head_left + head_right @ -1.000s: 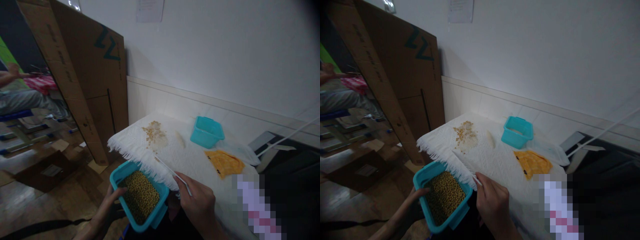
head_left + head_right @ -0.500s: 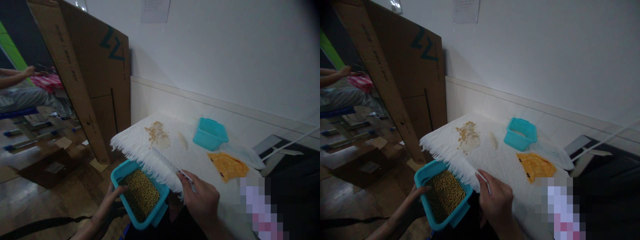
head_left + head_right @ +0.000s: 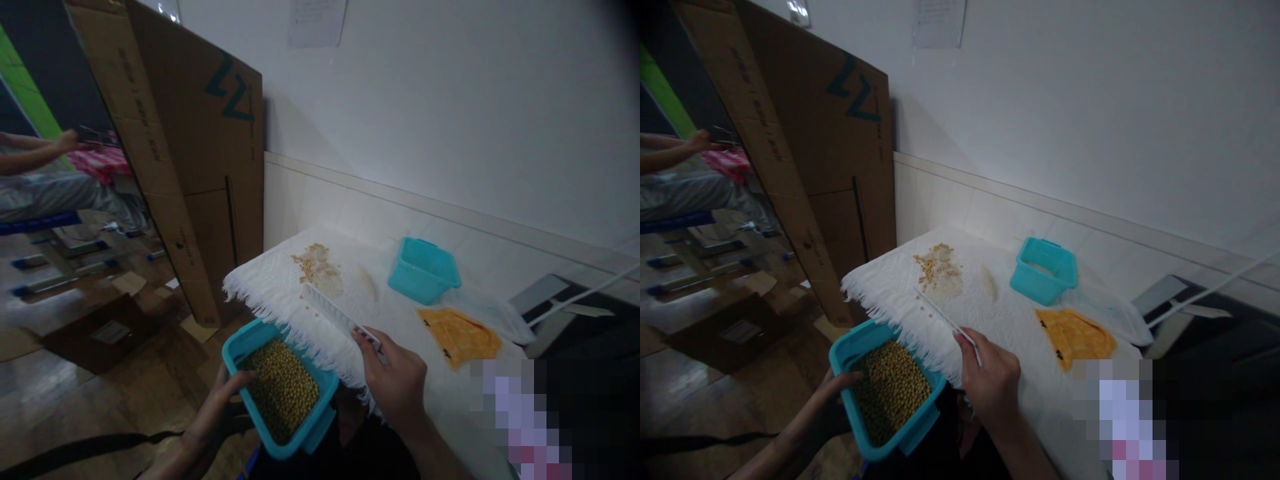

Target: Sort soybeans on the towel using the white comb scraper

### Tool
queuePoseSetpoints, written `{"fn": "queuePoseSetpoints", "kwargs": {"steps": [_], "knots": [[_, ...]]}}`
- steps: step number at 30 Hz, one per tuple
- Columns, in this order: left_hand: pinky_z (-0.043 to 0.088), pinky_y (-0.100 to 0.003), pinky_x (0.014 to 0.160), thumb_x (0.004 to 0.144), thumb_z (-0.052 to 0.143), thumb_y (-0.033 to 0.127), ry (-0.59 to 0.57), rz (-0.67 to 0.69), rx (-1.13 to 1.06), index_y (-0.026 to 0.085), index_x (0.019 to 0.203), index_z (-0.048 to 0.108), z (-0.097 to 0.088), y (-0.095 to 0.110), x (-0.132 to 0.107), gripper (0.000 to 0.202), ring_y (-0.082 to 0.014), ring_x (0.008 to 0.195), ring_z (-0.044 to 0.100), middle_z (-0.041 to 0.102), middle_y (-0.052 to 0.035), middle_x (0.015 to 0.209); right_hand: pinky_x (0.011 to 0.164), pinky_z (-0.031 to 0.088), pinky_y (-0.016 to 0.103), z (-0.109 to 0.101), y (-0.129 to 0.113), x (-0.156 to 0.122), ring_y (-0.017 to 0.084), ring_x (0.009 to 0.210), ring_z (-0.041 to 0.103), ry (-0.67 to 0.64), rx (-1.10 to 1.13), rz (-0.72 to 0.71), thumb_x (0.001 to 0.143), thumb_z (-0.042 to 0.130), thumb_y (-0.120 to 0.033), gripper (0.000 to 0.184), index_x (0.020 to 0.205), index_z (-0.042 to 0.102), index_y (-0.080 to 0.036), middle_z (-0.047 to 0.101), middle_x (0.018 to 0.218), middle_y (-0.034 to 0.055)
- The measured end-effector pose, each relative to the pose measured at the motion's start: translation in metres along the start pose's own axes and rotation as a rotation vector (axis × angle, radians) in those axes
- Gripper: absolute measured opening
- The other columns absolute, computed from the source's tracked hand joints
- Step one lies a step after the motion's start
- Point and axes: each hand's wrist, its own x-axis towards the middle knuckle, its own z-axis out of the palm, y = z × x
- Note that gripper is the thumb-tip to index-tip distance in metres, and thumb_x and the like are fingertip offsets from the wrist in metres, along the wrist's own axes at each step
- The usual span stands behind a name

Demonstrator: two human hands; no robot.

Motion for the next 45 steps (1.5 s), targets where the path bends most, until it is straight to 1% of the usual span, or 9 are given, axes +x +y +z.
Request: {"fn": "queuePoseSetpoints", "kwargs": {"steps": [8,14,21,24,30,33,36,39,45], "knots": [[0.072,-0.047,0.080,0.079,0.094,0.055,0.026,-0.015,-0.017,0.037,0.164,0.049,-0.001,-0.001,0.007,0.098,-0.0388,0.103,0.089,0.086,-0.0110,0.126,0.057,0.061,0.021,0.029,0.007,0.015,0.019,0.055,0.083,-0.039,0.047,0.024,0.121,0.061,-0.031,0.043,0.094,0.090,-0.014,0.088,0.075,0.0101],[0.073,-0.047,0.085,0.083,0.092,0.051,0.012,-0.019,-0.015,0.033,0.162,0.048,-0.001,0.006,0.000,0.092,-0.0396,0.111,0.088,0.084,-0.0135,0.128,0.058,0.061,0.021,0.028,0.002,0.016,0.019,0.057,0.084,-0.079,0.100,0.064,0.119,0.064,-0.034,0.040,0.093,0.091,-0.018,0.088,0.075,0.0083],[0.072,-0.053,0.092,0.084,0.089,0.056,-0.020,-0.017,-0.009,0.034,0.167,0.043,-0.003,0.008,-0.001,0.097,-0.0397,0.108,0.088,0.085,-0.0131,0.130,0.057,0.059,0.021,0.033,0.000,0.022,0.018,0.055,0.082,-0.110,0.125,0.068,0.119,0.062,-0.035,0.042,0.093,0.091,-0.018,0.087,0.073,0.0073],[0.072,-0.052,0.093,0.083,0.090,0.056,-0.015,-0.022,-0.010,0.033,0.168,0.044,-0.003,0.008,-0.002,0.100,-0.0387,0.106,0.088,0.085,-0.0133,0.131,0.055,0.058,0.021,0.034,-0.002,0.023,0.018,0.054,0.082,-0.118,0.163,0.087,0.118,0.063,-0.035,0.041,0.092,0.090,-0.018,0.087,0.074,0.0071],[0.070,-0.045,0.080,0.088,0.085,0.054,0.000,-0.003,-0.013,0.033,0.169,0.043,-0.003,0.005,-0.002,0.094,-0.0345,0.094,0.087,0.085,-0.0110,0.126,0.059,0.062,0.022,0.031,-0.004,0.023,0.019,0.059,0.084,-0.165,0.214,0.162,0.115,0.067,-0.035,0.036,0.094,0.091,-0.020,0.089,0.078,0.0068],[0.068,-0.042,0.075,0.086,0.089,0.053,0.006,0.015,-0.015,0.034,0.165,0.049,-0.003,0.002,0.000,0.090,-0.0334,0.090,0.087,0.085,-0.0091,0.120,0.058,0.061,0.022,0.031,-0.005,0.023,0.019,0.058,0.084,-0.163,0.241,0.167,0.115,0.067,-0.036,0.036,0.094,0.091,-0.021,0.089,0.076,0.0063],[0.068,-0.044,0.077,0.082,0.092,0.055,0.016,0.011,-0.026,0.033,0.155,0.057,-0.005,0.002,0.003,0.084,-0.0330,0.089,0.086,0.085,-0.0088,0.120,0.058,0.061,0.022,0.032,-0.006,0.021,0.020,0.058,0.084,-0.147,0.266,0.167,0.115,0.068,-0.036,0.035,0.094,0.091,-0.021,0.088,0.075,0.0058],[0.069,-0.044,0.077,0.081,0.092,0.058,0.030,0.003,-0.020,0.033,0.149,0.057,-0.006,0.004,0.005,0.080,-0.0327,0.089,0.086,0.082,-0.0099,0.125,0.059,0.063,0.022,0.034,-0.006,0.020,0.020,0.059,0.084,-0.151,0.294,0.183,0.114,0.070,-0.036,0.034,0.094,0.091,-0.021,0.089,0.076,0.0056],[0.073,-0.053,0.084,0.079,0.092,0.060,0.038,0.006,0.000,0.035,0.149,0.054,-0.008,0.008,0.007,0.083,-0.0372,0.095,0.087,0.081,-0.0106,0.127,0.062,0.066,0.023,0.037,-0.002,0.017,0.021,0.063,0.086,-0.164,0.345,0.242,0.113,0.071,-0.041,0.035,0.093,0.092,-0.023,0.090,0.080,0.0058]]}}
